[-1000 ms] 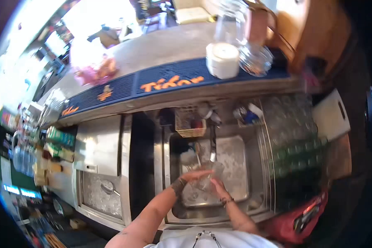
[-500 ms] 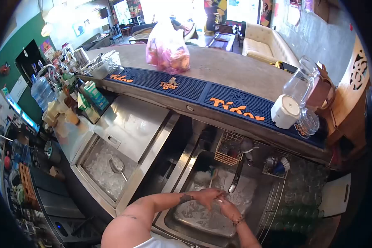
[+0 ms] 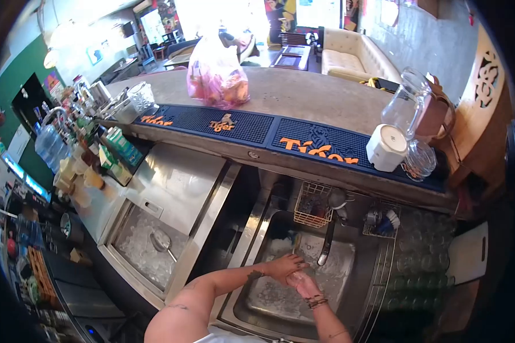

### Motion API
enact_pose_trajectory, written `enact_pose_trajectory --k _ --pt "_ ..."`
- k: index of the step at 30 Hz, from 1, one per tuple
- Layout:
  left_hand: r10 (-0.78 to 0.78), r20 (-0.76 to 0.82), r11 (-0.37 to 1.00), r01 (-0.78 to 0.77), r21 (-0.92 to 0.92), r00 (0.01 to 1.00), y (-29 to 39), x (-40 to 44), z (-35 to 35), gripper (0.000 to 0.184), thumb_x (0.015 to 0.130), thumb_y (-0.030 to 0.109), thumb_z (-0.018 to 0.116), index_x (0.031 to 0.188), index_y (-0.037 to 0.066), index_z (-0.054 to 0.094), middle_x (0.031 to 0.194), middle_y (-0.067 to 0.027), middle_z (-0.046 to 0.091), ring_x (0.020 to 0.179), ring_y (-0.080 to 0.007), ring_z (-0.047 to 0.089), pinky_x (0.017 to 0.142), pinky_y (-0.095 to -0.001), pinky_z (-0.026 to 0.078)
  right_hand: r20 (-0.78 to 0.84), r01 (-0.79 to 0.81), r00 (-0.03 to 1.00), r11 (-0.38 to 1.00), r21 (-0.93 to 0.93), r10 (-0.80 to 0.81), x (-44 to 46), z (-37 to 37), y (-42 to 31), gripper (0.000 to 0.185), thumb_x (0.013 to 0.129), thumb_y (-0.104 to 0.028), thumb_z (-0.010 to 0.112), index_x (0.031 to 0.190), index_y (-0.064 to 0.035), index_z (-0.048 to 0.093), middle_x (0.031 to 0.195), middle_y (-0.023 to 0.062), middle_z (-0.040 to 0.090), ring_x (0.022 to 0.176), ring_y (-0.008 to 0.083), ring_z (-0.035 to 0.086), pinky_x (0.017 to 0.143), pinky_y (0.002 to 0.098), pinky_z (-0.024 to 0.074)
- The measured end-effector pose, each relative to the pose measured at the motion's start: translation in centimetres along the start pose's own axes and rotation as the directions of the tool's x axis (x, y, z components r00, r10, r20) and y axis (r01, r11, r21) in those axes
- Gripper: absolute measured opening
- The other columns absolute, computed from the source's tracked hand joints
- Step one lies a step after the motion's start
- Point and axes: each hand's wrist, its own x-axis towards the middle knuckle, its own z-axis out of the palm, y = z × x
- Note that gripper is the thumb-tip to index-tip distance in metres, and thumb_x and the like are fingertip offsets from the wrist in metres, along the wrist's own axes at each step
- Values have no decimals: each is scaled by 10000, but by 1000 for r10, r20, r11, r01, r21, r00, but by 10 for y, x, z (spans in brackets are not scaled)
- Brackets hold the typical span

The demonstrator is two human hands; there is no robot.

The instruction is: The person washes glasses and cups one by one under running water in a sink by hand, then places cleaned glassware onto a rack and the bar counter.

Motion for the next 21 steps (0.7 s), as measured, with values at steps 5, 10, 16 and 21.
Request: enact_pose_trajectory --k 5,10,16,21 --pt "105 50 981 -96 -169 993 -13 -6 2 937 488 256 794 1323 114 394 1183 -143 474 1144 -352 449 945 -473 355 121 137 986 975 -173 -117 -56 -2 -51 452 818 -99 522 1263 -47 461 1300 107 507 1244 246 446 1070 407 306" --pt "364 82 930 -367 23 928 17 -10 5 938 512 274 801 1336 108 383 1225 -161 462 1178 -374 428 959 -488 350 204 90 973 633 -769 111 -54 36 -72 433 791 -127 542 1210 -24 498 1153 117 559 1039 228 542 915 382 395" --pt "248 154 968 -239 -75 956 42 -30 -14 886 537 309 786 1315 109 411 1248 -159 464 1160 -363 461 954 -493 368 185 -25 983 993 115 4 -27 49 -6 422 783 -129 603 1181 -9 528 1113 85 589 1025 157 554 879 371 437" --pt "-113 -99 992 106 -74 989 61 -28 12 971 506 399 811 1323 77 395 1229 -181 492 1109 -380 506 933 -461 413 -277 22 948 837 547 156 -40 30 -23 182 922 -186 570 979 -26 635 861 41 659 745 112 634 653 245 518"
